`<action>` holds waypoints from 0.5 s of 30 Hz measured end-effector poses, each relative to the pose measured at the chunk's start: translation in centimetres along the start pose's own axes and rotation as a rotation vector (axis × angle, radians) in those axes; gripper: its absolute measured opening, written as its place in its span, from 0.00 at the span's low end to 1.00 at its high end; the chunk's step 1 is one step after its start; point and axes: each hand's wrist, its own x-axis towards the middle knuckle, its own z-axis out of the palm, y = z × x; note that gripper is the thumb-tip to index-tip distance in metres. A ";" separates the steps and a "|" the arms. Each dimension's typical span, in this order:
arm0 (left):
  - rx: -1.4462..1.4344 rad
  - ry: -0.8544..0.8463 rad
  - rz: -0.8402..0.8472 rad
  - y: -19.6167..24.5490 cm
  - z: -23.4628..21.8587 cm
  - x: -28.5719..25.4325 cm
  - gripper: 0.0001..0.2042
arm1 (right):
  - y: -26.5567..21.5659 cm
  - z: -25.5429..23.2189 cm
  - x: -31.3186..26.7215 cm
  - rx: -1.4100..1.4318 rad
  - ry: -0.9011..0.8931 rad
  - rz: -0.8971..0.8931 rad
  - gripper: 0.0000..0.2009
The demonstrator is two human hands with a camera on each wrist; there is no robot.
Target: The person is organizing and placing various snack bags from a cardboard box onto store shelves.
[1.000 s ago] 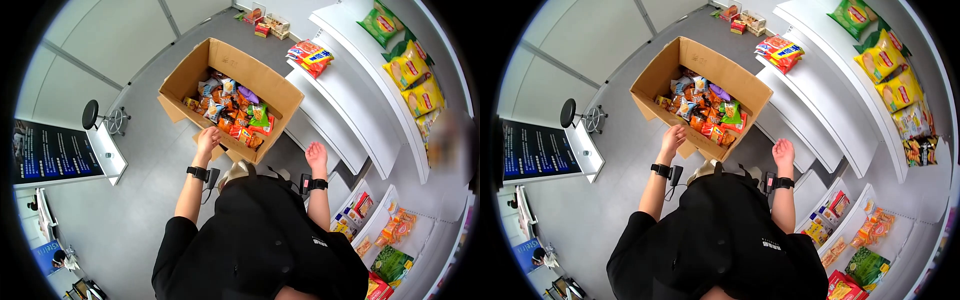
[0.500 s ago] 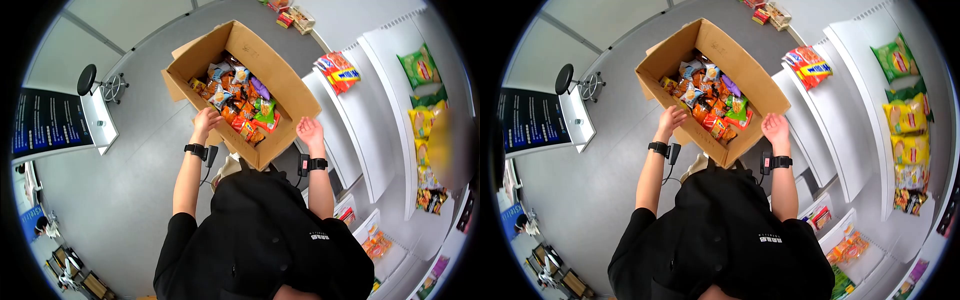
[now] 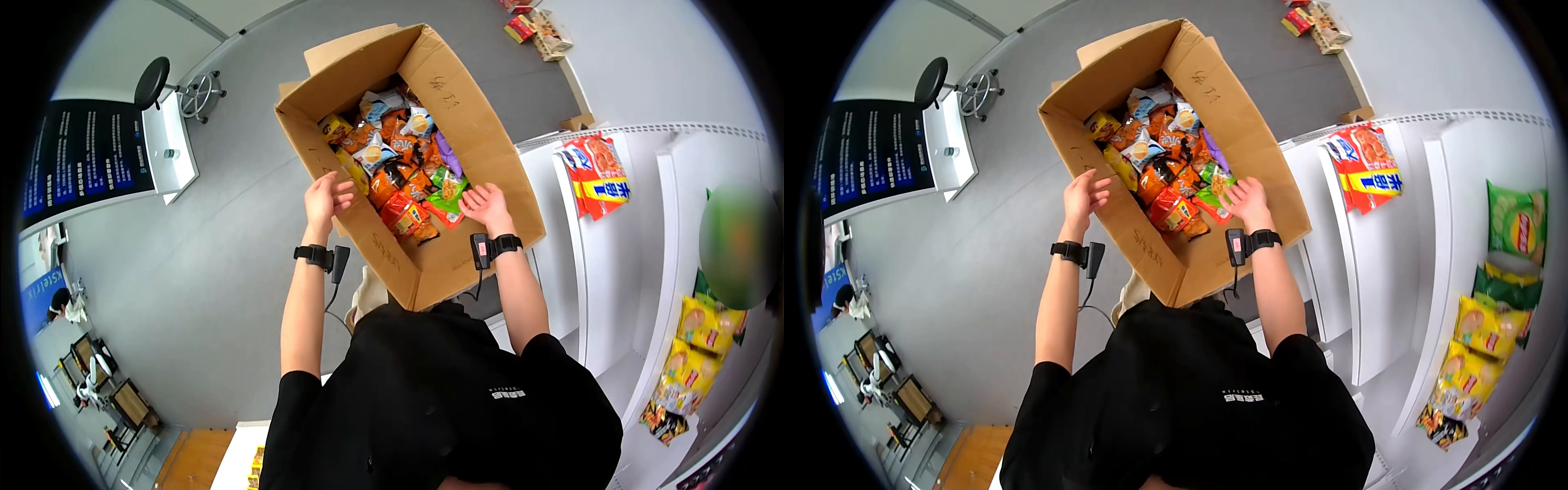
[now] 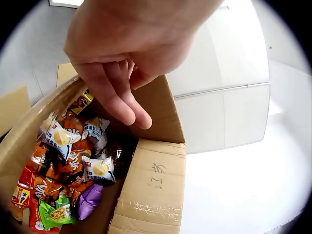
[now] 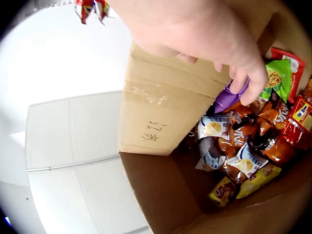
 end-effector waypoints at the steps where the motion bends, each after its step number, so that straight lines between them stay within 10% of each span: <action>1: 0.009 0.016 -0.016 0.3 0.1 0.0 0.18 | 0.2 0.7 1.2 -0.025 0.000 0.035 0.25; 15: 0.084 0.163 -0.120 1.5 1.1 -0.1 0.16 | 2.3 4.0 14.5 -0.361 0.203 0.154 0.31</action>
